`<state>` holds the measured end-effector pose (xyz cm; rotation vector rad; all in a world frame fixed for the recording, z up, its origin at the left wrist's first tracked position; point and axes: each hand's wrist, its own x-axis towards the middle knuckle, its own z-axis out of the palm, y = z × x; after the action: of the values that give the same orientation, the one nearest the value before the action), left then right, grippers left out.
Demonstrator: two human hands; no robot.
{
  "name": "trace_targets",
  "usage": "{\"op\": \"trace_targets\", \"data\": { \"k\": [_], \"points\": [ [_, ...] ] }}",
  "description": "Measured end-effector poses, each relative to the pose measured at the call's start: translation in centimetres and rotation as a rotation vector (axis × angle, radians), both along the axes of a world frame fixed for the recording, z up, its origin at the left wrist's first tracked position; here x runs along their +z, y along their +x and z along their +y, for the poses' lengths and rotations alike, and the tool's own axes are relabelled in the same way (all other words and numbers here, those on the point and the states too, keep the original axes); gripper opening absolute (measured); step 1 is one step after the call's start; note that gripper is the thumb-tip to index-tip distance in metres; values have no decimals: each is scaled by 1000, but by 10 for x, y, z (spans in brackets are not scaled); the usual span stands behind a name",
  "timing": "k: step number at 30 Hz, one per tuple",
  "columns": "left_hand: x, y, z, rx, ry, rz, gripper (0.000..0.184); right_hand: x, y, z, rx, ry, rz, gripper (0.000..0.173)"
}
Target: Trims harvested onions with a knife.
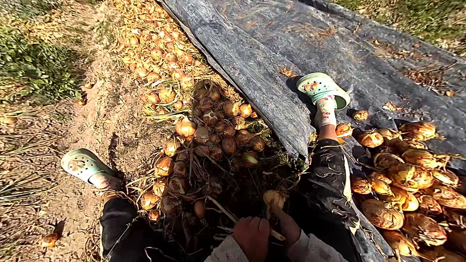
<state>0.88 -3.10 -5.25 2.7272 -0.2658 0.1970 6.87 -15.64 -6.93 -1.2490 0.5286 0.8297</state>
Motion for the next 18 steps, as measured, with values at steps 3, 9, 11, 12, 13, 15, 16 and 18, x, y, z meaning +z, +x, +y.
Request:
{"op": "trace_targets", "data": {
  "k": [3, 9, 11, 12, 13, 15, 16, 18],
  "points": [
    [2, 0, -4, -25, -48, 227, 17, -9, 0, 2, -95, -63, 61, 31],
    [47, 85, -2, -269, -90, 227, 19, 13, 33, -26, -199, -233, -799, 40],
    [69, 118, -3, -219, -86, 70, 18, 28, 61, -42, -333, -210, -1003, 28],
    [77, 134, 1, -140, -84, 18, 19, 38, 76, -54, -400, -168, -1063, 32],
    [83, 148, 12, -43, -59, 31, 22, 48, 90, -69, -452, -180, -1124, 37],
    [93, 171, 44, 182, 56, 271, 29, 64, 110, -95, -549, -296, -1156, 44],
    [92, 180, 65, 285, 105, 425, 34, 68, 115, -105, -569, -329, -1114, 48],
    [68, 189, 114, 474, 147, 613, 45, 70, 115, -115, -580, -306, -979, 56]
  ]
}}
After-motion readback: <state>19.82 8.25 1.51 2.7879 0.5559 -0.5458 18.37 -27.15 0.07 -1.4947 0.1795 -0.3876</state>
